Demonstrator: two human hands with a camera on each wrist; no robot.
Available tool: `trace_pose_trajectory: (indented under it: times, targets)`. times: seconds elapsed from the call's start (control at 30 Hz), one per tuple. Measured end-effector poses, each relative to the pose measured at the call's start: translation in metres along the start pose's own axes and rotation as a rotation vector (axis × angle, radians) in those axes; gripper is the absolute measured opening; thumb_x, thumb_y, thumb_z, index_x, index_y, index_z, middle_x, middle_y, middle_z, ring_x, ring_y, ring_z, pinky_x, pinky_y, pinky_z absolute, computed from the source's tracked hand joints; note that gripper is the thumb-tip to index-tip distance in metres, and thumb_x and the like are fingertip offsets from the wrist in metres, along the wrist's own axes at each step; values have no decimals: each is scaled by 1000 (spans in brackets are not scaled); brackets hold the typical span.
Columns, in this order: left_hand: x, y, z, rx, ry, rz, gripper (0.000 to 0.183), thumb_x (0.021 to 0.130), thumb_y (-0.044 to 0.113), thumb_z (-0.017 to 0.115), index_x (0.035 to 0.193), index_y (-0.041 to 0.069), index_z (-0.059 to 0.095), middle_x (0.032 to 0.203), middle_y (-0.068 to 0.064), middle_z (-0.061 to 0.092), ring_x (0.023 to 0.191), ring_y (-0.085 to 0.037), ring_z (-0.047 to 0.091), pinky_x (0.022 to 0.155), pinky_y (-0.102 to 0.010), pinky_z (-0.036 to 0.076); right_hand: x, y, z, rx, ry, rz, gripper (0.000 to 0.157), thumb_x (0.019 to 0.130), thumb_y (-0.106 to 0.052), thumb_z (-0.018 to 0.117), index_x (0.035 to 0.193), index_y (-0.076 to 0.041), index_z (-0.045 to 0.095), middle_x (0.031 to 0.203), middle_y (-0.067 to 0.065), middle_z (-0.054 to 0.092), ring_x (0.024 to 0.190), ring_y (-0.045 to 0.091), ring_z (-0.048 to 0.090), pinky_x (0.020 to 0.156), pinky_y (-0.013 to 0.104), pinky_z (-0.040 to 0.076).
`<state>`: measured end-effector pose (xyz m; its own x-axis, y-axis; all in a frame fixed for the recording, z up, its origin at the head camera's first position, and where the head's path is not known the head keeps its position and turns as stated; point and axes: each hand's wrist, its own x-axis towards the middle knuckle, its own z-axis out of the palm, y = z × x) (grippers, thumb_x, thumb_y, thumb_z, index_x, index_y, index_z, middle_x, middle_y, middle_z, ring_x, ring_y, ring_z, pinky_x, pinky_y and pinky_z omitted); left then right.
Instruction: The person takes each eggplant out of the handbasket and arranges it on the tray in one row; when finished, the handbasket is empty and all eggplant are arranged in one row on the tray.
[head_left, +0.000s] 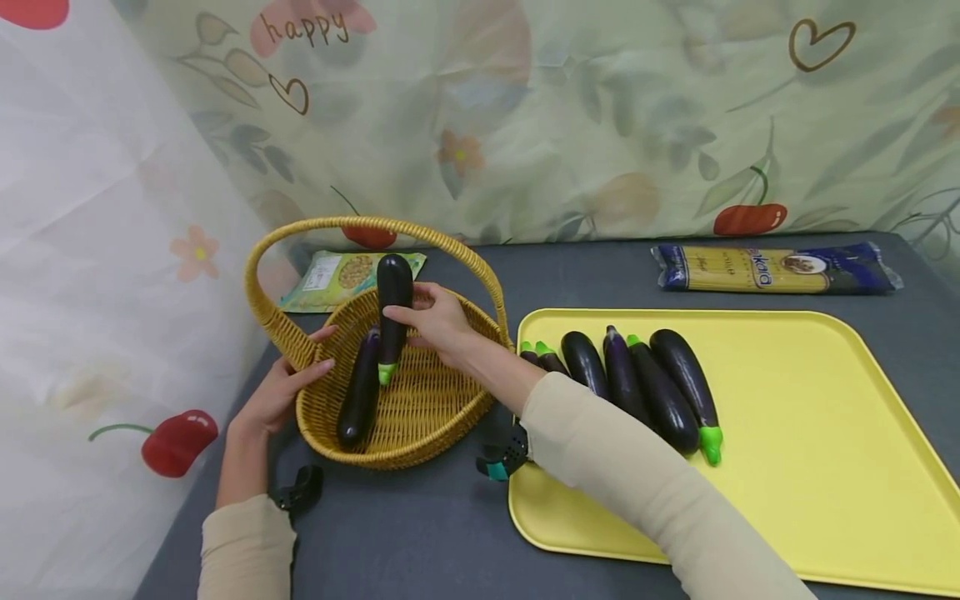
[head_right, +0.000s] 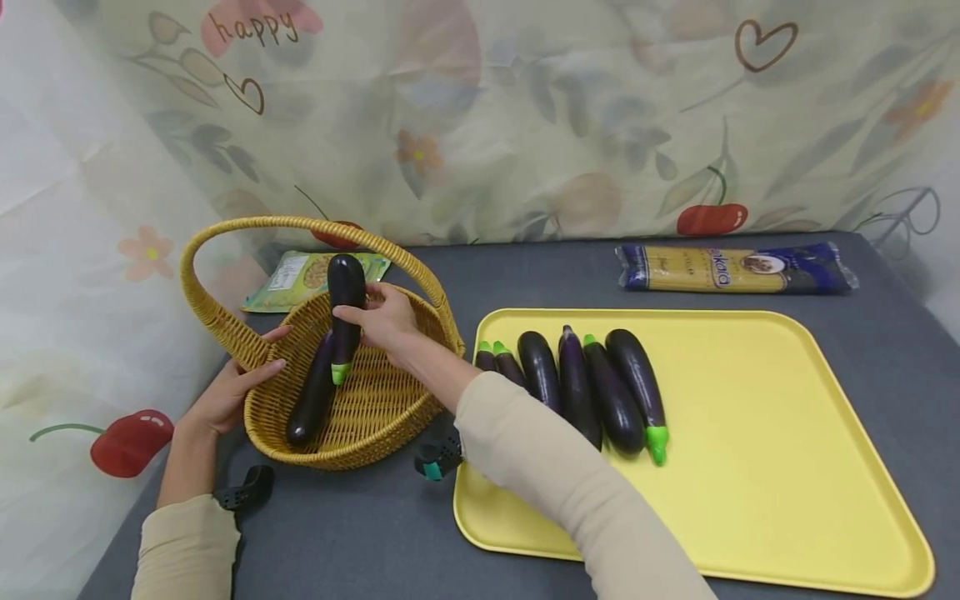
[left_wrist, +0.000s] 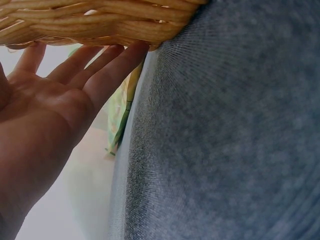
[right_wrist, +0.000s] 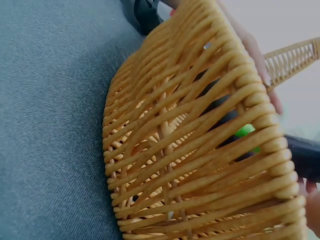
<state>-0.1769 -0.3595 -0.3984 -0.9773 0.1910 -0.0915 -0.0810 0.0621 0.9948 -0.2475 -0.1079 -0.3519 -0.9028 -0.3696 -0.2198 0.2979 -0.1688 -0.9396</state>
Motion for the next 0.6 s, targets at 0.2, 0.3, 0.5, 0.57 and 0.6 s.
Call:
trace_pose_trajectory:
  times: [0.2, 0.3, 0.5, 0.57, 0.6]
  targets:
    - [0, -1, 0, 10, -1, 0, 55, 99, 15, 52, 150, 19, 31, 143, -20, 29, 114, -17, 51, 85, -30, 49, -9, -6, -4, 11, -30, -3, 57, 86, -12, 73, 136, -12, 46, 117, 13, 50, 99, 26, 62, 85, 45, 50]
    - [1, -1, 0, 3, -3, 2, 55, 99, 14, 52, 150, 19, 31, 142, -20, 30, 113, -18, 52, 84, -31, 50, -13, -9, -7, 38, -63, 1, 57, 86, -12, 72, 136, -11, 46, 119, 12, 50, 100, 26, 61, 82, 43, 51]
    - [1, -1, -1, 7, 9, -13, 55, 99, 16, 53, 150, 20, 32, 142, -19, 31, 112, -18, 52, 84, -31, 50, -21, -13, -14, 118, -197, 25, 60, 89, -9, 68, 142, -9, 39, 124, 15, 52, 108, 27, 59, 82, 43, 51]
    - [1, 0, -1, 10, 12, -16, 55, 99, 17, 53, 150, 20, 32, 142, -19, 30, 113, -18, 51, 84, -31, 50, -24, -15, -16, 113, -231, 28, 60, 90, -9, 67, 143, -9, 38, 124, 16, 53, 108, 29, 59, 82, 44, 51]
    - [1, 0, -1, 11, 12, -16, 55, 99, 17, 53, 150, 20, 32, 143, -19, 30, 113, -19, 51, 85, -31, 49, -25, -15, -17, 108, -241, 29, 60, 90, -9, 67, 143, -10, 38, 124, 16, 53, 108, 29, 59, 81, 43, 52]
